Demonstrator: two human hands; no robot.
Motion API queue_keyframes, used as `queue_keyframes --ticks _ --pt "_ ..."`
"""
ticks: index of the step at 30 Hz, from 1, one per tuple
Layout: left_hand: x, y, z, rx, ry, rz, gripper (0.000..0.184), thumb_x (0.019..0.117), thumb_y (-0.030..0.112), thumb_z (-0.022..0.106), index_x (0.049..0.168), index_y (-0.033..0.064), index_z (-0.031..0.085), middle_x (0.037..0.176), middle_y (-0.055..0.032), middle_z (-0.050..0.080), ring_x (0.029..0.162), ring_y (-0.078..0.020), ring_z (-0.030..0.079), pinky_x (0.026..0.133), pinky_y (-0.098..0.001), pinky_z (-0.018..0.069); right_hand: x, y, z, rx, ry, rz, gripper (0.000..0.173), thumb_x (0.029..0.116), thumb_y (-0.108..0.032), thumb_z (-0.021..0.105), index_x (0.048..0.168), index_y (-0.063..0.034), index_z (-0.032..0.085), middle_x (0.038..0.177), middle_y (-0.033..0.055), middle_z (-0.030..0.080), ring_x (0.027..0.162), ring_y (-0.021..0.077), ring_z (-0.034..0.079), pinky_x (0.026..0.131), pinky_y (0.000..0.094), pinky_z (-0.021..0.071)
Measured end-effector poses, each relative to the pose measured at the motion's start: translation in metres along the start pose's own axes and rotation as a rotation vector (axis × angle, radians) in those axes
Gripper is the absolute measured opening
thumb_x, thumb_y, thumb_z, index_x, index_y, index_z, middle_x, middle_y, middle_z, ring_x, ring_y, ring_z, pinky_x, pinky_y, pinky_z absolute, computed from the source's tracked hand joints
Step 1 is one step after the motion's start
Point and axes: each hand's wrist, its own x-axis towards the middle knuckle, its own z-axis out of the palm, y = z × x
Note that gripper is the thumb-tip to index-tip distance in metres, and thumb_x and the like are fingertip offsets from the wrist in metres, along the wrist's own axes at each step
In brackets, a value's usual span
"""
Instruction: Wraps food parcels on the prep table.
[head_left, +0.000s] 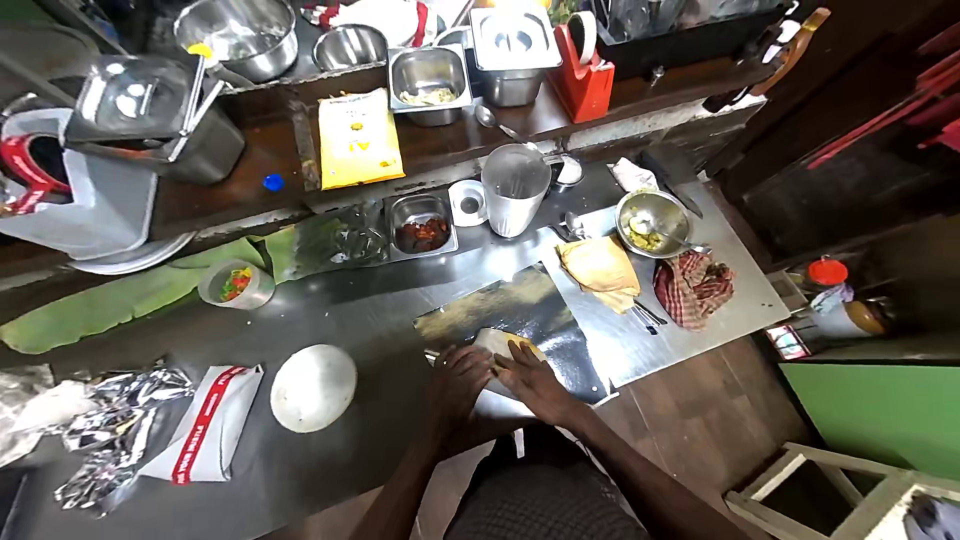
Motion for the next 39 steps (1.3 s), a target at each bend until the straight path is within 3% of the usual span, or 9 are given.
queue_keyframes --ticks 5,7,10,16,20,25,32,37,39 --pt "0.037 -0.002 0.020 0.003 -0.036 -0.066 0.043 0.1082 0.040 0.042 0.110 0.0148 0.077 0.123 0.0031 0.073 0.131 -0.0152 0.059 0.120 -0.0468 0.0367 0.004 0.016 -0.022 -0.024 -0.019 -0.065 0.072 0.1007 -0.070 0.039 0.145 -0.0168 0.059 0.160 0.0064 0.046 0.153 0.0261 0.034 0.121 0.0597 0.0306" --pt "0.046 0.001 0.018 0.034 -0.066 -0.085 0.044 0.1084 0.041 0.041 0.106 0.0140 0.076 0.111 -0.0007 0.075 0.120 -0.0173 0.065 0.118 -0.0478 0.0390 0.012 0.023 -0.025 -0.018 0.119 -0.055 0.051 0.1037 -0.054 0.049 0.121 -0.0120 0.072 0.124 0.0073 0.071 0.120 0.0226 0.065 0.104 0.0531 0.0508" --pt "0.065 0.004 0.015 0.079 -0.044 -0.077 0.039 0.1068 0.041 0.047 0.101 0.0159 0.076 0.099 -0.0015 0.075 0.102 -0.0191 0.070 0.105 -0.0513 0.0466 0.021 0.031 -0.034 0.116 0.276 0.025 0.040 0.0965 -0.045 0.069 0.116 -0.0104 0.071 0.094 0.0085 0.074 0.086 0.0222 0.072 0.082 0.0508 0.0596" --pt "0.135 0.029 -0.008 0.233 -0.492 -0.273 0.036 0.1056 0.043 0.050 0.105 0.0186 0.076 0.099 -0.0070 0.075 0.097 -0.0278 0.070 0.097 -0.0556 0.0464 0.019 0.013 -0.039 -0.401 0.593 -0.046 0.065 0.0964 -0.056 0.060 0.145 -0.0129 0.057 0.135 0.0101 0.064 0.123 0.0294 0.061 0.102 0.0523 0.0503" --pt "0.171 0.048 -0.031 0.182 -0.730 -0.429 0.032 0.1031 0.040 0.058 0.109 0.0142 0.077 0.114 -0.0149 0.073 0.113 -0.0368 0.065 0.099 -0.0639 0.0436 0.018 -0.009 -0.017 -0.493 0.233 0.118 0.102 0.0814 -0.069 0.071 0.155 -0.0047 0.041 0.156 0.0213 0.045 0.143 0.0391 0.044 0.117 0.0601 0.0333" --pt "0.169 0.031 -0.010 0.273 -0.768 -0.427 0.032 0.0990 0.045 0.062 0.107 0.0164 0.075 0.112 -0.0103 0.073 0.111 -0.0319 0.065 0.098 -0.0617 0.0448 0.031 0.013 -0.006 -0.509 0.147 0.187 0.083 0.0860 -0.041 0.073 0.154 -0.0061 0.042 0.148 0.0185 0.053 0.138 0.0337 0.051 0.115 0.0498 0.0407" --pt "0.080 0.076 -0.031 0.193 -0.672 -0.360 0.079 0.0923 0.069 0.056 0.149 0.0147 0.052 0.150 -0.0123 0.053 0.141 -0.0344 0.045 0.118 -0.0594 0.0297 0.021 0.004 -0.035 -0.514 -0.202 0.094 0.085 0.0837 -0.039 0.079 0.150 -0.0030 0.041 0.146 0.0241 0.052 0.132 0.0421 0.054 0.101 0.0584 0.0501" --pt "0.069 0.075 0.000 0.242 -0.682 -0.367 0.082 0.0812 0.033 0.082 0.150 0.0049 0.047 0.146 -0.0205 0.054 0.137 -0.0416 0.048 0.116 -0.0643 0.0291 0.053 0.009 -0.062 -0.550 -0.447 -0.070 0.082 0.0767 -0.036 0.083 0.144 -0.0014 0.050 0.141 0.0250 0.055 0.131 0.0436 0.052 0.106 0.0634 0.0437" --pt "0.093 0.064 -0.005 0.229 -0.773 -0.352 0.077 0.0847 0.040 0.080 0.146 0.0047 0.050 0.142 -0.0212 0.056 0.133 -0.0419 0.051 0.113 -0.0629 0.0340 0.077 0.018 -0.077 -0.497 -0.523 -0.130 0.077 0.0733 -0.043 0.085 0.135 -0.0058 0.059 0.129 0.0216 0.063 0.121 0.0412 0.059 0.100 0.0657 0.0470"
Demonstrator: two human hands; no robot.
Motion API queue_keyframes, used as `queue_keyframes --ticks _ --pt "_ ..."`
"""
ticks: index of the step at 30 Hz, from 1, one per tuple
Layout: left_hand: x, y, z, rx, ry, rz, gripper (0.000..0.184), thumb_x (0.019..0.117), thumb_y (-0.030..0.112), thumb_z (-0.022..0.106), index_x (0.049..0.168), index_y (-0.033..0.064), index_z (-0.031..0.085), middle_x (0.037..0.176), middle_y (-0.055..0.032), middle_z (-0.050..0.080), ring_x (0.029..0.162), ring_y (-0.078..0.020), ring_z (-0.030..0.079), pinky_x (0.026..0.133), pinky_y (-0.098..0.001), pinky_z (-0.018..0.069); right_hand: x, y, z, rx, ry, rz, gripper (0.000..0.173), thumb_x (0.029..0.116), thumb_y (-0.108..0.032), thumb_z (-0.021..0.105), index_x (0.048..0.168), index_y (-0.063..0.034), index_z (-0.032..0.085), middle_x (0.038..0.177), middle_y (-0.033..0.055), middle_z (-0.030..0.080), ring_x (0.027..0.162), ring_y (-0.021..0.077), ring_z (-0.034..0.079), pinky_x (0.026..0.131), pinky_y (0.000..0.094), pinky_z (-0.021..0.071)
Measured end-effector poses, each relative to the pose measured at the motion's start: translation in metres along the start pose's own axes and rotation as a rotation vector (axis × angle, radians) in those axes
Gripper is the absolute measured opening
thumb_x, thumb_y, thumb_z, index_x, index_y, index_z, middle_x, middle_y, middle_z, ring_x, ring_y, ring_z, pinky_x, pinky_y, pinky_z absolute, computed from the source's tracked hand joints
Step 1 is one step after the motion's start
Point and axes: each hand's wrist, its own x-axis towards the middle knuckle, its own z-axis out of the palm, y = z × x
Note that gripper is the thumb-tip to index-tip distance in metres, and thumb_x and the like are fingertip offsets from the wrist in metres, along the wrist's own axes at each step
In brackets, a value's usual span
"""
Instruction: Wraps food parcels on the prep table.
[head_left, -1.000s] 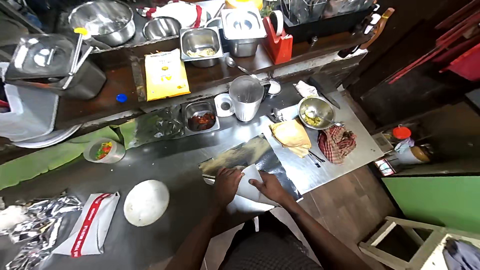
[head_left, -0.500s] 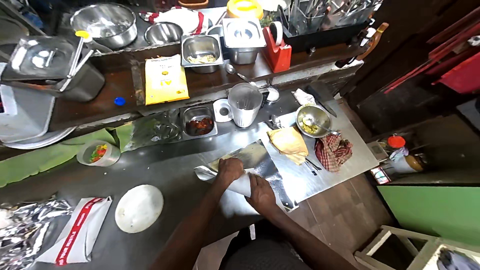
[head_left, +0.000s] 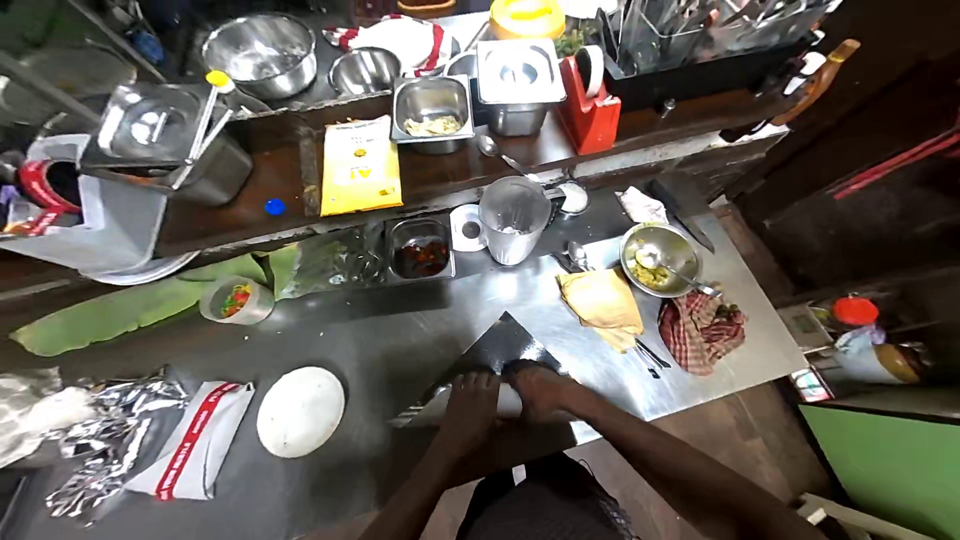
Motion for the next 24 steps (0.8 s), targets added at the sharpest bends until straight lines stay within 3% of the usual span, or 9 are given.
queue_keyframes --ticks 2,4,6,9,11,13,16,19,24 --pt "0.018 -0.006 -0.019 0.009 -0.116 0.010 0.080 0.0847 0.056 0.075 0.143 0.0069 0.053 0.138 -0.0194 0.059 0.131 -0.0404 0.053 0.111 -0.0621 0.0367 0.010 0.012 -0.018 0.070 -0.099 -0.044 0.074 0.0729 -0.047 0.086 0.130 -0.0068 0.063 0.120 0.0209 0.067 0.112 0.0399 0.064 0.094 0.0673 0.0489" --pt "0.035 -0.014 -0.031 -0.014 -0.197 0.017 0.087 0.0803 0.069 0.072 0.141 0.0087 0.055 0.134 -0.0190 0.063 0.128 -0.0403 0.056 0.109 -0.0635 0.0394 0.019 0.018 -0.032 0.102 -0.145 -0.066 0.077 0.0723 -0.045 0.088 0.133 -0.0070 0.062 0.122 0.0214 0.067 0.114 0.0395 0.064 0.096 0.0672 0.0476" --pt "0.050 -0.019 -0.040 -0.037 -0.277 0.003 0.088 0.0795 0.072 0.071 0.138 0.0074 0.057 0.130 -0.0208 0.065 0.124 -0.0414 0.059 0.105 -0.0654 0.0426 0.022 0.023 -0.033 0.081 -0.087 -0.067 0.083 0.0708 -0.044 0.090 0.140 -0.0113 0.059 0.133 0.0195 0.063 0.124 0.0386 0.059 0.103 0.0657 0.0452" --pt "0.063 -0.022 -0.045 -0.066 -0.331 -0.071 0.085 0.0870 0.069 0.065 0.142 0.0053 0.054 0.133 -0.0235 0.063 0.126 -0.0432 0.057 0.106 -0.0662 0.0415 0.013 0.020 -0.036 0.006 0.073 -0.039 0.084 0.0665 -0.041 0.092 0.141 -0.0190 0.059 0.141 0.0139 0.059 0.130 0.0365 0.055 0.107 0.0626 0.0439" --pt "0.065 -0.022 -0.044 -0.093 -0.266 -0.136 0.096 0.0821 0.078 0.062 0.147 0.0074 0.050 0.136 -0.0227 0.061 0.128 -0.0427 0.056 0.108 -0.0652 0.0411 0.004 0.022 -0.052 0.038 0.077 -0.041 0.075 0.0708 -0.037 0.091 0.137 -0.0192 0.062 0.136 0.0139 0.062 0.125 0.0362 0.058 0.104 0.0621 0.0469" --pt "0.064 -0.023 -0.041 -0.127 -0.182 -0.190 0.096 0.0813 0.075 0.066 0.149 0.0102 0.048 0.141 -0.0208 0.058 0.133 -0.0419 0.052 0.111 -0.0647 0.0381 0.002 0.037 -0.066 0.154 0.093 -0.116 0.053 0.0821 -0.035 0.084 0.128 -0.0134 0.069 0.125 0.0157 0.068 0.116 0.0345 0.064 0.101 0.0606 0.0492" --pt "0.063 -0.026 -0.031 -0.153 0.001 -0.245 0.095 0.0752 0.079 0.069 0.143 0.0143 0.055 0.138 -0.0137 0.062 0.130 -0.0363 0.055 0.107 -0.0605 0.0431 0.021 0.062 -0.070 0.278 0.347 -0.102 0.028 0.0922 -0.029 0.075 0.110 -0.0073 0.073 0.104 0.0137 0.072 0.097 0.0297 0.070 0.091 0.0555 0.0557" --pt "0.061 -0.026 -0.028 -0.164 0.106 -0.356 0.106 0.0645 0.087 0.070 0.144 0.0176 0.056 0.144 -0.0101 0.057 0.136 -0.0338 0.050 0.109 -0.0601 0.0413 0.046 0.058 -0.069 0.129 0.458 0.187 0.038 0.0905 -0.033 0.074 0.120 -0.0101 0.070 0.114 0.0168 0.069 0.106 0.0371 0.067 0.087 0.0598 0.0555" --pt "0.060 -0.026 -0.029 -0.138 0.203 -0.428 0.120 0.0544 0.087 0.075 0.151 0.0210 0.049 0.145 -0.0136 0.054 0.133 -0.0372 0.050 0.106 -0.0626 0.0401 0.055 0.042 -0.067 0.076 0.471 0.174 0.023 0.0924 -0.026 0.071 0.109 -0.0100 0.074 0.116 0.0184 0.065 0.111 0.0381 0.062 0.089 0.0563 0.0551"
